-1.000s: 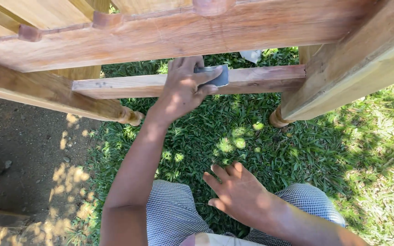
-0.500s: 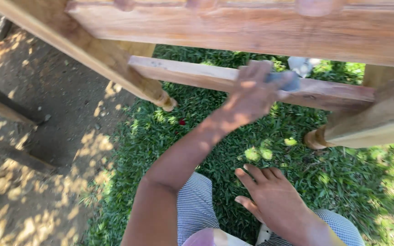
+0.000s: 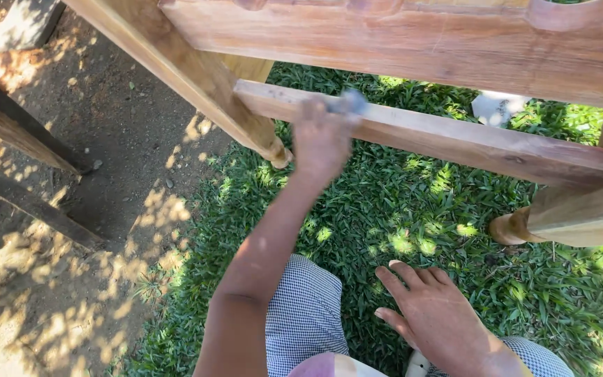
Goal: The person kneels on grass and sands a wooden chair with a small sanding block, working along the seat rails, legs, and backrest slats. They hold the chair steady with one hand while rubbing the sanding block over different rails and panels, repositioning around the frame to cover new surfaces.
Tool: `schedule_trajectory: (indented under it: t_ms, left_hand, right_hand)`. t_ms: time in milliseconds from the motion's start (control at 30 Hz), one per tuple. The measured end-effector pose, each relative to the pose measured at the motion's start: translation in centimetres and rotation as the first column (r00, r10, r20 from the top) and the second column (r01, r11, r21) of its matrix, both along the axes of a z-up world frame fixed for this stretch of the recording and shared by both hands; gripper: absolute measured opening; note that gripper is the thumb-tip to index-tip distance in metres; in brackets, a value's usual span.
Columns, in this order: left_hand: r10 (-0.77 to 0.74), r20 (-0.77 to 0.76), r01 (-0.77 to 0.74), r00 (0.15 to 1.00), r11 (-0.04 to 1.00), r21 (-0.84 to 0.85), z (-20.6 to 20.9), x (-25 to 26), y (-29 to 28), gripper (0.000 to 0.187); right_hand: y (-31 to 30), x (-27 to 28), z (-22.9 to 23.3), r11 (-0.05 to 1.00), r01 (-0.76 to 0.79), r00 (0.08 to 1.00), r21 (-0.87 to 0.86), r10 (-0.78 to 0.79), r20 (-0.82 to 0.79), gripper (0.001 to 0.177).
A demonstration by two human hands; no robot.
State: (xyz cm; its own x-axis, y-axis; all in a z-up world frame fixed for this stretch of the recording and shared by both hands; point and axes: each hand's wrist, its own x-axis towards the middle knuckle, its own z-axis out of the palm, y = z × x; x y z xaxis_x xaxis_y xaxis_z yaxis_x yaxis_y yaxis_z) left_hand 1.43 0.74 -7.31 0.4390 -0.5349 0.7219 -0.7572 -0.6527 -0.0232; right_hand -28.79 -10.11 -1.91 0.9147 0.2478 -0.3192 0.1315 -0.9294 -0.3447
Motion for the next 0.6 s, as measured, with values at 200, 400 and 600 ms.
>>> schedule_trajectory:
  t_ms: [200,400,600]
  left_hand:
    - [-0.042,-0.066,0.039,0.997,0.998,-0.045,1.7,0.6,1.0,0.019]
    - [0.407,-0.099,-0.415,0.908,0.906,-0.081,2.3,8.6,8.3,0.027]
    - [0.27,-0.087,-0.267,0.959,0.963,0.043,1.4,4.5,4.2,0.039]
  right_hand:
    - [-0.3,0.0,-0.7,0.997,0.057,0.997,-0.042,-0.055,0.048,0.068]
    - [-0.5,-0.1,-0.7,0.998,0.061,0.995,-0.027,-0.058,0.076,0.067]
    - [0.1,0.5,-1.3,0.999,-0.013,1.0,-0.041,0.013,0.003,0.069]
